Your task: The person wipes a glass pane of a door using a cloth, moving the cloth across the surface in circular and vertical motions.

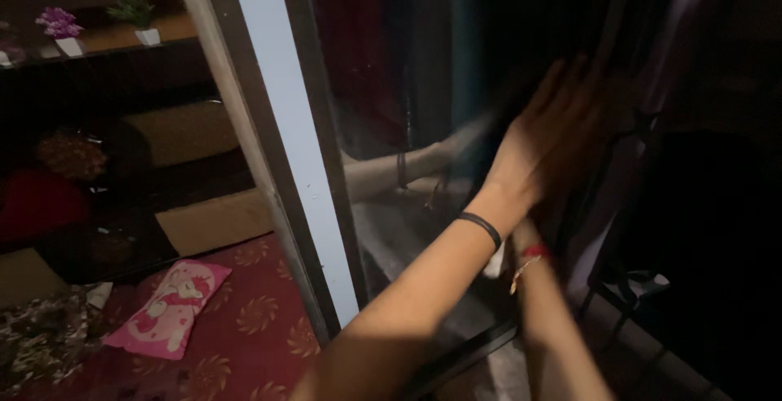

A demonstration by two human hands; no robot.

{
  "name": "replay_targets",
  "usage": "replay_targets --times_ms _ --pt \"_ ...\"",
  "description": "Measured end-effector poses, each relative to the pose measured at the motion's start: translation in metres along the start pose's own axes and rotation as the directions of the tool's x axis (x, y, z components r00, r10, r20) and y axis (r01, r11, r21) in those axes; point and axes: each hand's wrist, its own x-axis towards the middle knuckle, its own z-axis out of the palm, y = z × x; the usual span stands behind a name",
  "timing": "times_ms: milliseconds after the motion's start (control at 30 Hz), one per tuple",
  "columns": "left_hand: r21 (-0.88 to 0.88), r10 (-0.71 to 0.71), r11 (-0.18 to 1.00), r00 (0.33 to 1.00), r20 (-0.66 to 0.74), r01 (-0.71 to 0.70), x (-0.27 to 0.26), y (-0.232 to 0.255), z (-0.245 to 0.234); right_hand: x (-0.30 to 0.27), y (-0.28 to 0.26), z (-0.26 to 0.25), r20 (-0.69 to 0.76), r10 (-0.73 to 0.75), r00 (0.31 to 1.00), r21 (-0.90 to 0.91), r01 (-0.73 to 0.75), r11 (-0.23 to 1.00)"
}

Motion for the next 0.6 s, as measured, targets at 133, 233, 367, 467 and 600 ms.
replay_targets --times_ms 133,233,367,467,600 --pt "0.176 0.002 0.984 1.0 0.015 -0.004 -0.027 0.014 0.002 -0.005 0.004 0.005 0.007 0.013 1.0 0.004 -0.013 1.0" --pt "0.245 0.024 0.968 0.995 0.095 -0.047 -0.045 0.019 0.016 -0.009 0.012 0.005 0.008 0.024 1.0 0.004 -0.024 1.0" --pt "0.317 0.071 0.938 0.972 0.223 -0.142 -0.07 0.04 0.032 -0.023 0.024 -0.004 0.011 0.046 0.999 -0.011 -0.045 0.999" --pt "0.231 0.18 0.938 0.933 0.312 -0.259 -0.085 0.046 0.033 -0.031 0.03 -0.006 0.007 0.058 0.998 -0.015 -0.057 0.998" --pt "0.177 0.219 0.932 0.881 0.42 -0.316 -0.088 0.05 0.029 -0.052 0.043 -0.018 0.006 0.088 0.996 -0.026 -0.088 0.996"
